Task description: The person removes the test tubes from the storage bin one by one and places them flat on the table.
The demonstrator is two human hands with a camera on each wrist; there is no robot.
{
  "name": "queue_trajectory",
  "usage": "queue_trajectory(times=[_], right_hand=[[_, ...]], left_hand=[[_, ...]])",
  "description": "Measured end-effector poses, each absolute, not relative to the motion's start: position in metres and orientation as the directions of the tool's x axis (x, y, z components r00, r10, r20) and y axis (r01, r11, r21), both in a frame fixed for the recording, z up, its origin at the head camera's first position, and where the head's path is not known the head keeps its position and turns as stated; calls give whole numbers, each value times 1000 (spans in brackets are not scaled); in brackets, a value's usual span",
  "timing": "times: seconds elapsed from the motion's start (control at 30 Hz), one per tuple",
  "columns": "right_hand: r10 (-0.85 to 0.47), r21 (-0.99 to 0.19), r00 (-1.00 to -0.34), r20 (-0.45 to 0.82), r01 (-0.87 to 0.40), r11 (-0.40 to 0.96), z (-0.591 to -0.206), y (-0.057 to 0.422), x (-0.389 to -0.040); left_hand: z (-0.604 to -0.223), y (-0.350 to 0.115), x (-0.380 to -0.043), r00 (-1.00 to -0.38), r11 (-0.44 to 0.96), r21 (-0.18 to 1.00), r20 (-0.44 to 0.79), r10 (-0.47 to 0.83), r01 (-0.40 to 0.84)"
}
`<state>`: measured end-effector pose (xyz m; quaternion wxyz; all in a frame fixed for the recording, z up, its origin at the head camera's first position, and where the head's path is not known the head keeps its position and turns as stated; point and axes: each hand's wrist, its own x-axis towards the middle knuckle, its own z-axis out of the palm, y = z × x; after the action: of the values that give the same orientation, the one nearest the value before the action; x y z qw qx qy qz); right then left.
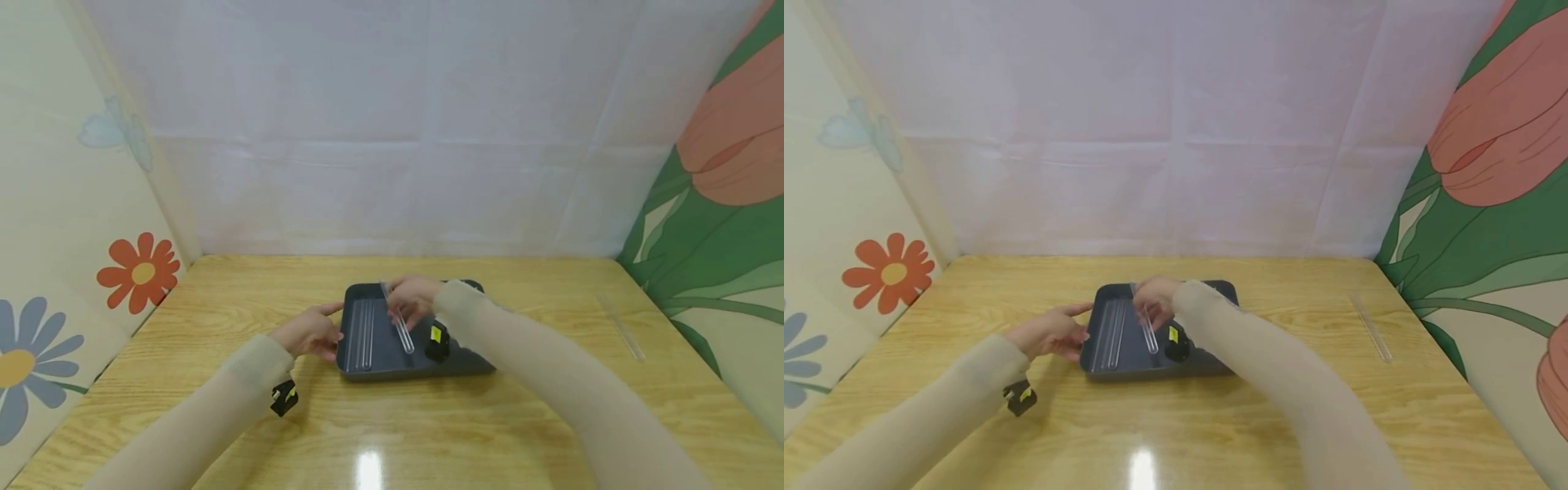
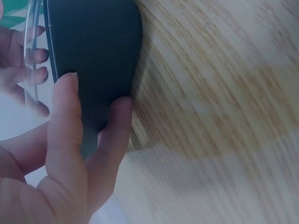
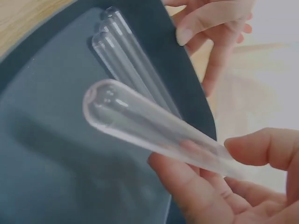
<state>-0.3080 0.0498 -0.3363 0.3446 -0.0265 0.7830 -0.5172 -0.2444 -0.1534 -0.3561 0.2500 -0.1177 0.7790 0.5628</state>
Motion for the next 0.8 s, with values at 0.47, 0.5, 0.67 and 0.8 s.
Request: queue_trajectory(times=[0.47, 0.5, 0.67, 0.8], right_hand=[[-432, -868, -767, -474, 324, 377, -330, 69, -304], [-433, -870, -769, -470, 321, 376, -329, 70, -304], [-438, -873, -768, -468, 322, 367, -323, 77, -302], [-437, -876, -770, -465, 327, 356, -321, 81, -301]], left_hand=[[-359, -153, -244, -854, 321, 833, -507, 116, -450], [-359, -154, -243, -854, 325, 832, -507, 116, -450], [-358, -153, -243, -852, 332, 826, -513, 107, -456], [-357, -153, -242, -852, 325, 831, -510, 117, -452]])
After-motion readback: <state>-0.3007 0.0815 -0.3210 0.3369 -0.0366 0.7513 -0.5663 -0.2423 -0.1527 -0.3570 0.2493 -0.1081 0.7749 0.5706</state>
